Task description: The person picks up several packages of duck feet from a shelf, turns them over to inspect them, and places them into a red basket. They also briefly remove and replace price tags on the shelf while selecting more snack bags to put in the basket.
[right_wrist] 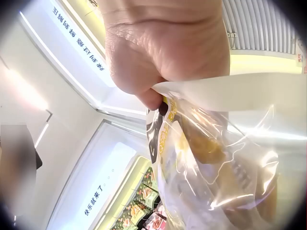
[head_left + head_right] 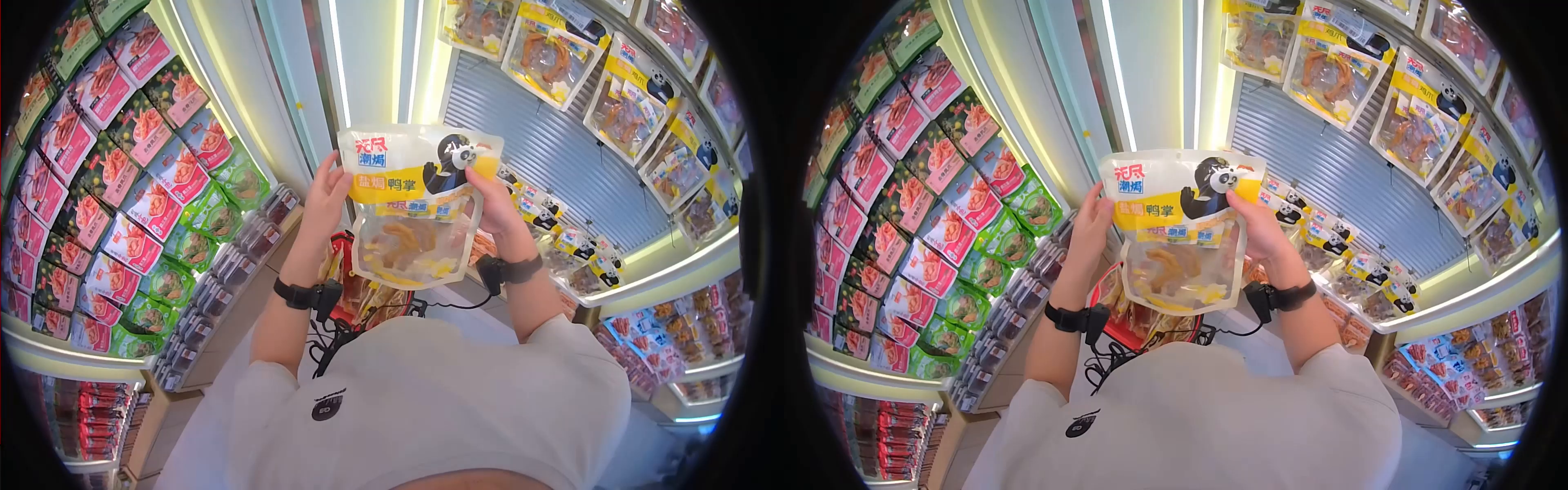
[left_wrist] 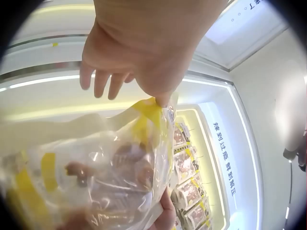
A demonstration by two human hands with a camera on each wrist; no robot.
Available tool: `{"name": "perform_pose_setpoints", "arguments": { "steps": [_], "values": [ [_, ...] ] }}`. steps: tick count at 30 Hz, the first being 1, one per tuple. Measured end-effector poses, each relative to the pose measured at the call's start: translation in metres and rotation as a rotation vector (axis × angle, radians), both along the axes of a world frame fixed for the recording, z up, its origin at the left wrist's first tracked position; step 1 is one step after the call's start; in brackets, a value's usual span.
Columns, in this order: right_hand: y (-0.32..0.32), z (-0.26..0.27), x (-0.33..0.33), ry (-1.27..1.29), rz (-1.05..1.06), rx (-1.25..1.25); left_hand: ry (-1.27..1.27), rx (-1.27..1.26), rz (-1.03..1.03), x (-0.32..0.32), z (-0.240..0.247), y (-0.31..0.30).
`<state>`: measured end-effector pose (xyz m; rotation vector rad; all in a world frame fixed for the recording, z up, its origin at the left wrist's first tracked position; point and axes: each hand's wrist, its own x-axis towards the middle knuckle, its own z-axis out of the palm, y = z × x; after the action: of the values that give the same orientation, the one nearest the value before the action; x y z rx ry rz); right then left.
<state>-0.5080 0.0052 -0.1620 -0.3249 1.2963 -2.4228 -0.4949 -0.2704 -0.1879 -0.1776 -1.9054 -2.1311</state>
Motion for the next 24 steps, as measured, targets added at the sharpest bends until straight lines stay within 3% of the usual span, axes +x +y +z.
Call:
{"name": "perform_pose_setpoints", "arguments": {
  "steps": [1, 3, 5, 6, 7, 8, 9, 11, 13, 15, 16, 19, 21, 24],
  "values": [
    [0.003, -0.001, 0.005, -0.004, -0.012, 0.007, -0.116, 0.21, -0.282, 0.001, 0.001, 0.001],
    [0.006, 0.002, 0.015, 0.008, -0.088, -0.055, -0.182, 0.288, -0.39, 0.005, -0.004, 0.005],
    [0.012, 0.002, 0.022, 0.013, -0.086, -0.102, -0.178, 0.089, -0.332, 0.012, -0.005, 0.016],
    [0.016, -0.003, 0.021, 0.003, -0.115, -0.074, -0.127, -0.004, -0.163, 0.018, 0.001, 0.028],
    [0.021, -0.005, 0.023, -0.005, -0.147, -0.045, -0.125, -0.008, -0.18, 0.022, 0.0, 0.032],
    [0.013, 0.002, 0.03, 0.007, -0.308, 0.052, -0.009, -0.199, -0.035, 0.024, 0.001, 0.037],
    [0.015, -0.001, 0.031, 0.015, -0.323, 0.048, 0.113, -0.388, 0.115, 0.025, 0.002, 0.042],
    [0.015, -0.009, 0.03, 0.185, -0.558, 0.327, 0.205, -0.452, 0.207, 0.02, 0.001, 0.049],
    [0.007, -0.008, 0.032, 0.251, -0.669, 0.283, 0.296, -0.52, 0.302, 0.017, 0.003, 0.055],
    [0.006, -0.012, 0.026, 0.427, -0.807, 0.486, 0.387, -0.525, 0.442, 0.011, 0.01, 0.062],
    [0.001, -0.012, 0.023, 0.374, -0.869, 0.463, 0.403, -0.529, 0.442, 0.004, 0.009, 0.063],
    [0.004, -0.035, 0.0, 0.342, -0.883, 0.462, 0.393, -0.638, 0.493, -0.02, -0.006, 0.059],
    [0.005, -0.045, -0.017, 0.374, -0.896, 0.443, 0.221, -0.856, 0.515, -0.028, -0.009, 0.055],
    [0.02, -0.049, -0.045, 0.342, -0.938, 0.601, 0.061, -0.818, 0.505, -0.029, -0.015, 0.041]
  ]
}}
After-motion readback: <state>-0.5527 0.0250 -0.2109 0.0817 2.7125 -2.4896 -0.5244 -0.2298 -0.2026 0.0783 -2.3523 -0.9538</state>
